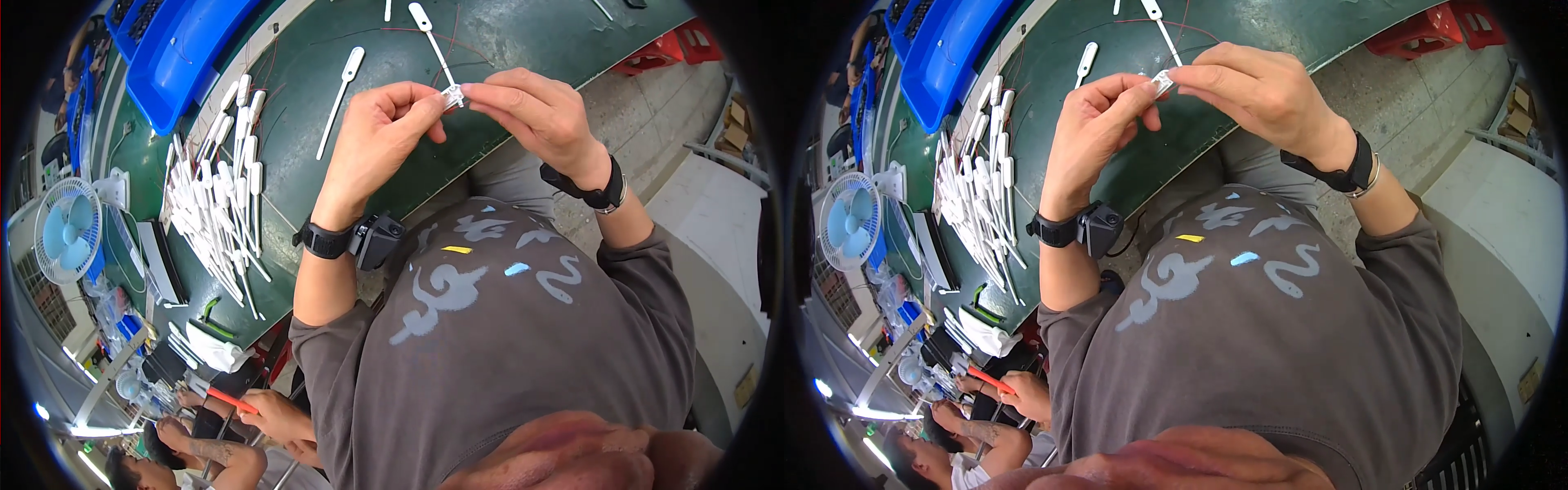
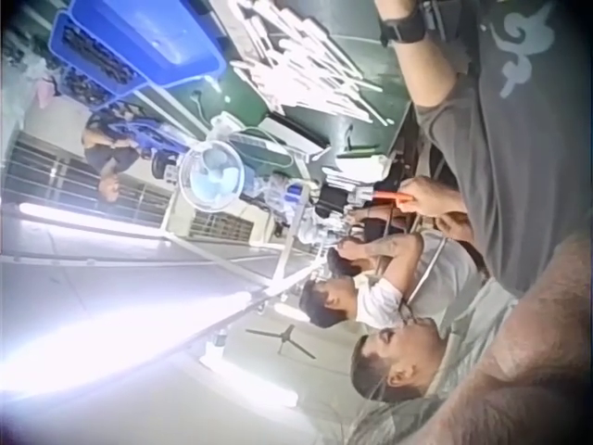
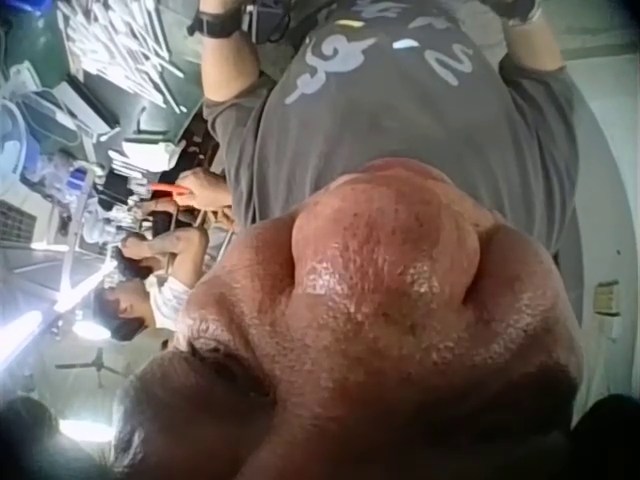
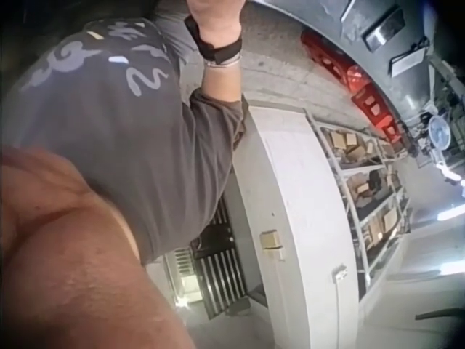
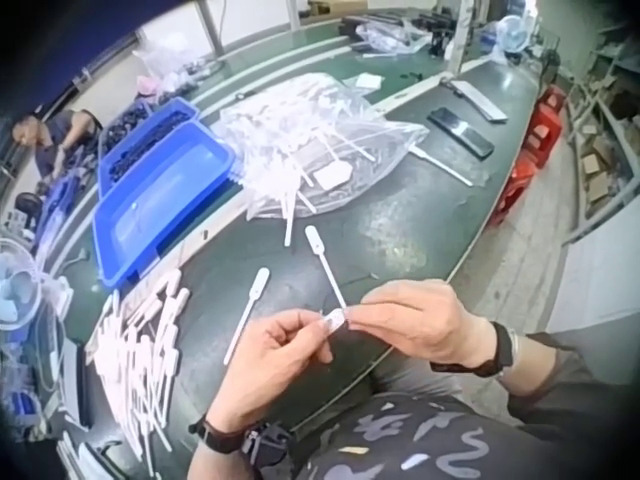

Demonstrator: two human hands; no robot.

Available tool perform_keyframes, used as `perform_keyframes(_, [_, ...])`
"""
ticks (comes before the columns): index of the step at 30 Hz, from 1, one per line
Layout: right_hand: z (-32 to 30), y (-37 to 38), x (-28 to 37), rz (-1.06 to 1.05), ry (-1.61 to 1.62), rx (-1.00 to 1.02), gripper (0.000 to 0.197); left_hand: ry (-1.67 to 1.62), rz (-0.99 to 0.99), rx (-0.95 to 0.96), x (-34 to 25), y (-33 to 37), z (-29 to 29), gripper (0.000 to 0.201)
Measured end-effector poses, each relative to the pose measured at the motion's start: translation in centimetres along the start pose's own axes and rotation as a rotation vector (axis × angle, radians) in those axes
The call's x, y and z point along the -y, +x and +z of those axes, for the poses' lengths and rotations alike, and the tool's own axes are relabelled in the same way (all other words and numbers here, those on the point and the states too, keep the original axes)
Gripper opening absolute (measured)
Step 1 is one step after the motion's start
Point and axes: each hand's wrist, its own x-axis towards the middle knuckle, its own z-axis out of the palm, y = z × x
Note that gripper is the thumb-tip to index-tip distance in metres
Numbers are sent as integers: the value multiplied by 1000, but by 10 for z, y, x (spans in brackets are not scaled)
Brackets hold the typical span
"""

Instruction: The person picks up a white plastic housing and a wire, threads the wire through it, and then joins a second plastic piece to the assembly. They press the components together by hand before placing the finished unit onto the work surface.

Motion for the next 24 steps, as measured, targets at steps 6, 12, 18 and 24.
perform_keyframes(6, [6,2,0,22,3,-74,24,30,25,15,8,2,0,24])
perform_keyframes(12, [6,5,4,78,-17,-58,19,40,61,-8,13,4,0,25])
perform_keyframes(18, [8,5,1,57,-35,-76,18,71,59,-32,7,3,0,26])
perform_keyframes(24, [8,6,4,78,-50,-61,16,39,55,-48,8,4,0,27])
